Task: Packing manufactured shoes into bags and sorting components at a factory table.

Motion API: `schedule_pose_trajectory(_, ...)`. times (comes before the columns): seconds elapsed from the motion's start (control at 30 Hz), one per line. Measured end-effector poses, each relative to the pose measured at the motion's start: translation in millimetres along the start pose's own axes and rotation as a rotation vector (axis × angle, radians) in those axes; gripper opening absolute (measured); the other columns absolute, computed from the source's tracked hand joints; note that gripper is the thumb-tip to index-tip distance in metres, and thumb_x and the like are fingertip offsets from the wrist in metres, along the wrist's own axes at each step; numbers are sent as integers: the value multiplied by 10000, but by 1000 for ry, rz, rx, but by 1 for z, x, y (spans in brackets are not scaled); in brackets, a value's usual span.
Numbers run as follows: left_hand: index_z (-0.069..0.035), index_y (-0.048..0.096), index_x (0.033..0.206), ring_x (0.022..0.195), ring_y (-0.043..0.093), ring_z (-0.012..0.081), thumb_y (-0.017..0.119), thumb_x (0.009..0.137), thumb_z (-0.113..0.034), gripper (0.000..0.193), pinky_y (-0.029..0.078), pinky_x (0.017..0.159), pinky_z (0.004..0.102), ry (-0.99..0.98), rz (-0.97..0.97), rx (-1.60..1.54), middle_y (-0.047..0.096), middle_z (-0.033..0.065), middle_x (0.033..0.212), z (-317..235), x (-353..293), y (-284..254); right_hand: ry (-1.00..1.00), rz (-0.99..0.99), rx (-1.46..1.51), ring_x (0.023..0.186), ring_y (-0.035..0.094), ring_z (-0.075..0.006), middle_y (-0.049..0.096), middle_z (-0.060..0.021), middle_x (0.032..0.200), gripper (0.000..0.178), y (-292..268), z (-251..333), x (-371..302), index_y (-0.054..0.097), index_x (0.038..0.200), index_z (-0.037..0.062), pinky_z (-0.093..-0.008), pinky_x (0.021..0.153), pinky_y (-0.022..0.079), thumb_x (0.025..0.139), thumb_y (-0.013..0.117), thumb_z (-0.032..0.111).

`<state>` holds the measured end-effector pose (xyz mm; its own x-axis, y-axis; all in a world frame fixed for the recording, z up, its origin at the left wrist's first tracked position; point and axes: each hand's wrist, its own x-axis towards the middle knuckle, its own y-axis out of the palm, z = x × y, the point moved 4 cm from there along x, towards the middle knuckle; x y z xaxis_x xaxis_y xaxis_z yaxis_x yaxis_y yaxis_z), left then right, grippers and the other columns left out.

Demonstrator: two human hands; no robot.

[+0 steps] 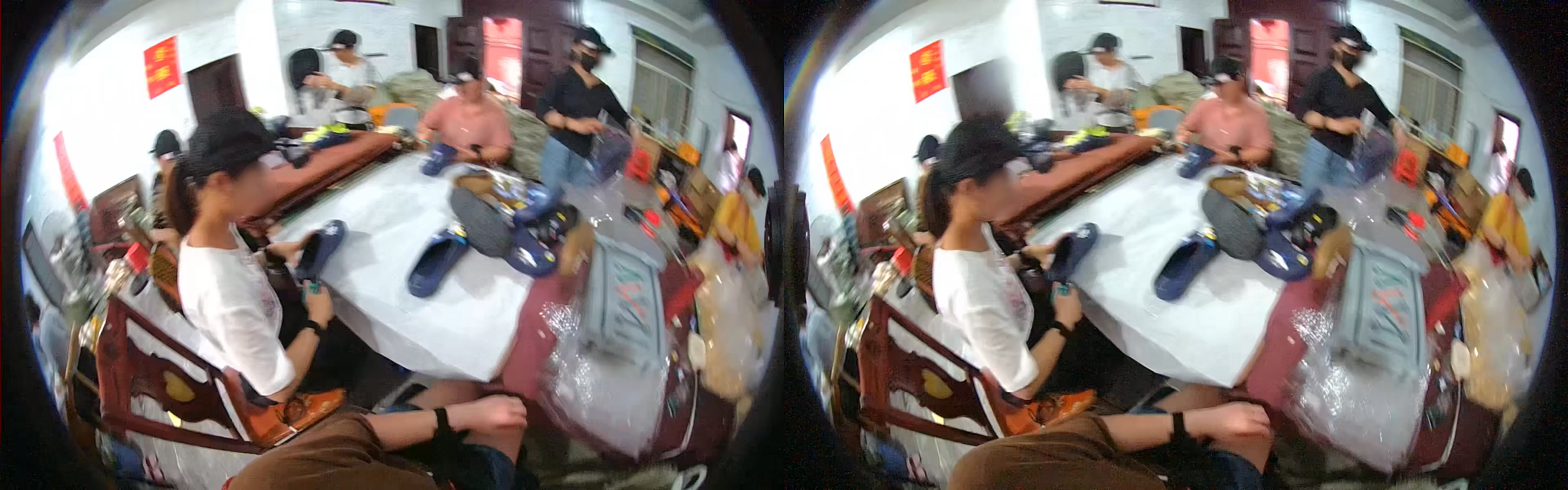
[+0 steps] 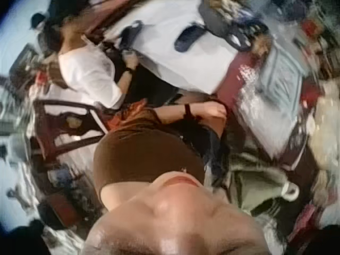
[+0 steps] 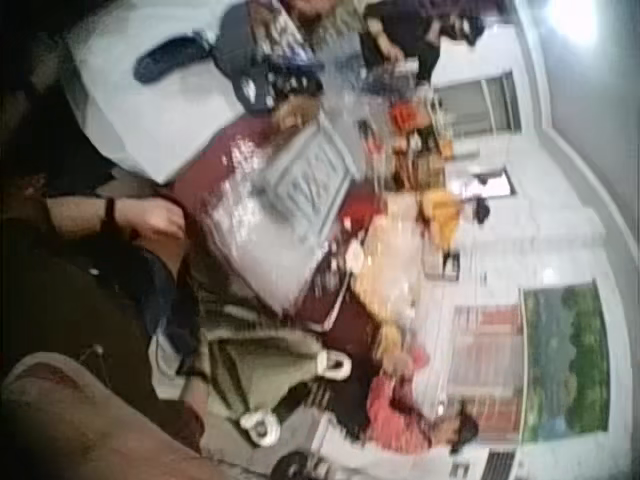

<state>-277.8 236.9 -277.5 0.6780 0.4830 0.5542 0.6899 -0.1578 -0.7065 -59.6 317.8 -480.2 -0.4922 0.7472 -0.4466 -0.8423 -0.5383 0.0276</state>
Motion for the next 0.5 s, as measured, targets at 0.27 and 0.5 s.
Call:
schedule_pose_trajectory(0.27,-92,681,999,917,613,331,624,836,-184,196,508,775,451,-346,44,50,640,107,949,13,-48,1,77,-22,381,1257,493,-265,518,-149,1421,599,19,28,2,505,1392,-6,-371,1084,367,1011,420,448)
schedule_pose_trajectory(0.5,-62,670,1080,997,627,356,610,828,-154,274,513,847,459,-289,228,-23,657,154,1026,11,-29,-6,179,-435,921,1255,501,-277,499,-164,1437,620,-1,-17,-158,489,1401,-16,-374,1086,367,1006,417,456)
